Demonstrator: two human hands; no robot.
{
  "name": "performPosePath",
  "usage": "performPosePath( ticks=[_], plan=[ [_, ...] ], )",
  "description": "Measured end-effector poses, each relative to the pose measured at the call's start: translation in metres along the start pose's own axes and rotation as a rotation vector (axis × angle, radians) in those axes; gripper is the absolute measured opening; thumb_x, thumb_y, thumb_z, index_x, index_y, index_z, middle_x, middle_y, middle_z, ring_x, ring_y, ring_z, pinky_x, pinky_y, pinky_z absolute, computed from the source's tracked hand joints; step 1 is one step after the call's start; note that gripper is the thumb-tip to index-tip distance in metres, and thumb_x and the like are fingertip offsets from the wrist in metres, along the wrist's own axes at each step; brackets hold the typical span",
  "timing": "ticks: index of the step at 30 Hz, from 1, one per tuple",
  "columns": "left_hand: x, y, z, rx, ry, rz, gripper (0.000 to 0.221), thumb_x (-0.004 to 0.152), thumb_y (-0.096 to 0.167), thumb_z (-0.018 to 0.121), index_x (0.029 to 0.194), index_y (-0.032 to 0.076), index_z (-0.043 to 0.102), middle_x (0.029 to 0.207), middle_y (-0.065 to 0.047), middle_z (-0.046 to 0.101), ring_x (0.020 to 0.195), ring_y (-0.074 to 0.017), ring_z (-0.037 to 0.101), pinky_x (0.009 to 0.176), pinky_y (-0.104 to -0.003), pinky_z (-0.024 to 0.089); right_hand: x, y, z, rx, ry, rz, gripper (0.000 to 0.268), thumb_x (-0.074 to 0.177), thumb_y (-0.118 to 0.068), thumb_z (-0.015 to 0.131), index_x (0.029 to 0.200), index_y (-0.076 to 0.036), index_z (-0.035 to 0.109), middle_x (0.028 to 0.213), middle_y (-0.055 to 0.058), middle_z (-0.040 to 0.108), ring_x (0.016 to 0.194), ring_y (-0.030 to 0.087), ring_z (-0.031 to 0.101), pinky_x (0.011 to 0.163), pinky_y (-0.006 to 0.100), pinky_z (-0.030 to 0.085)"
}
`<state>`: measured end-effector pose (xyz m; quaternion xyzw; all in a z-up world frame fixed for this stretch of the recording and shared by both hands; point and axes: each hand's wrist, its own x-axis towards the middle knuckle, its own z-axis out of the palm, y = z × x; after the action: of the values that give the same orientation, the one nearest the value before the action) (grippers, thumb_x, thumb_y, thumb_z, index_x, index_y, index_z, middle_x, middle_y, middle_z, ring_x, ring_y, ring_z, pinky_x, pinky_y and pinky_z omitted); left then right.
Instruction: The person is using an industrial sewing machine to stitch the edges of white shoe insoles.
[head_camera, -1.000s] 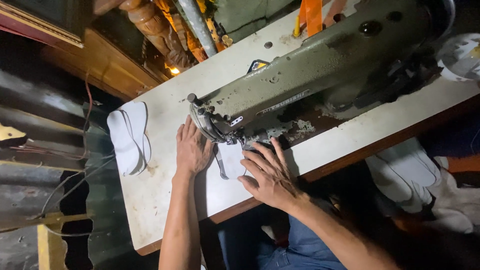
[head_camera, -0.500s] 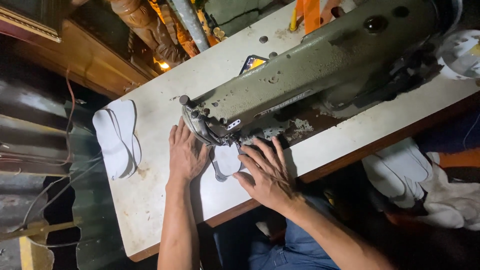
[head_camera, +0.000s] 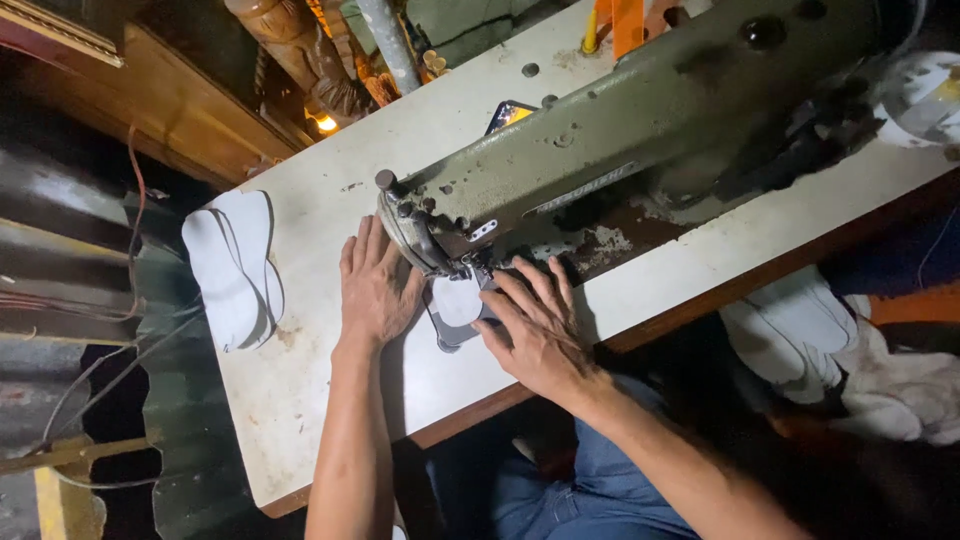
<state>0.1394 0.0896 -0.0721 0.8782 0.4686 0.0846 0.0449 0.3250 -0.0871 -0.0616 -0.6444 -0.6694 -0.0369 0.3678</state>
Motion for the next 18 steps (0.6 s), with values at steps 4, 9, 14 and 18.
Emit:
performPosePath(
  ticks=[4,9,14,18],
  plan=[
    [0.019,-0.015,0.005,0.012,-0.062,0.005,0.071,0.1,0.063,0.037,0.161,0.025,0.039,0.171,-0.009,0.026,0.158,-0.0292,0.021,0.128,-0.051,0.014,-0.001,-0.003,0.003,-0.035,0.055,-0.013,0.03,0.096,-0.034,0.068,0.112,-0.01,0.076,0.121,0.016,0.07,0.134,0.039,0.055,0.119,0.063,0.025],
    [0.04,-0.012,-0.014,0.048,-0.09,0.025,0.077,0.099,0.066,0.033,0.162,0.021,0.038,0.171,-0.012,0.025,0.159,-0.0303,0.019,0.127,-0.052,0.012,0.001,-0.005,0.003,-0.054,0.069,0.011,0.03,0.096,-0.033,0.066,0.113,-0.011,0.077,0.121,0.015,0.071,0.135,0.037,0.054,0.12,0.062,0.025],
    [0.047,-0.025,-0.011,0.047,-0.084,0.096,0.077,0.1,0.065,0.03,0.162,0.021,0.036,0.173,-0.009,0.023,0.159,-0.0296,0.019,0.127,-0.051,0.014,0.001,-0.004,0.005,-0.059,0.069,0.009,0.029,0.098,-0.033,0.063,0.117,-0.013,0.075,0.126,0.014,0.068,0.135,0.037,0.054,0.118,0.061,0.03],
    [0.046,-0.021,-0.012,0.073,-0.107,0.06,0.076,0.099,0.064,0.029,0.162,0.022,0.036,0.173,-0.007,0.023,0.159,-0.027,0.018,0.128,-0.049,0.012,0.001,-0.004,0.005,-0.055,0.06,0.021,0.029,0.098,-0.033,0.063,0.118,-0.014,0.074,0.127,0.014,0.068,0.136,0.037,0.053,0.118,0.06,0.03]
  ],
)
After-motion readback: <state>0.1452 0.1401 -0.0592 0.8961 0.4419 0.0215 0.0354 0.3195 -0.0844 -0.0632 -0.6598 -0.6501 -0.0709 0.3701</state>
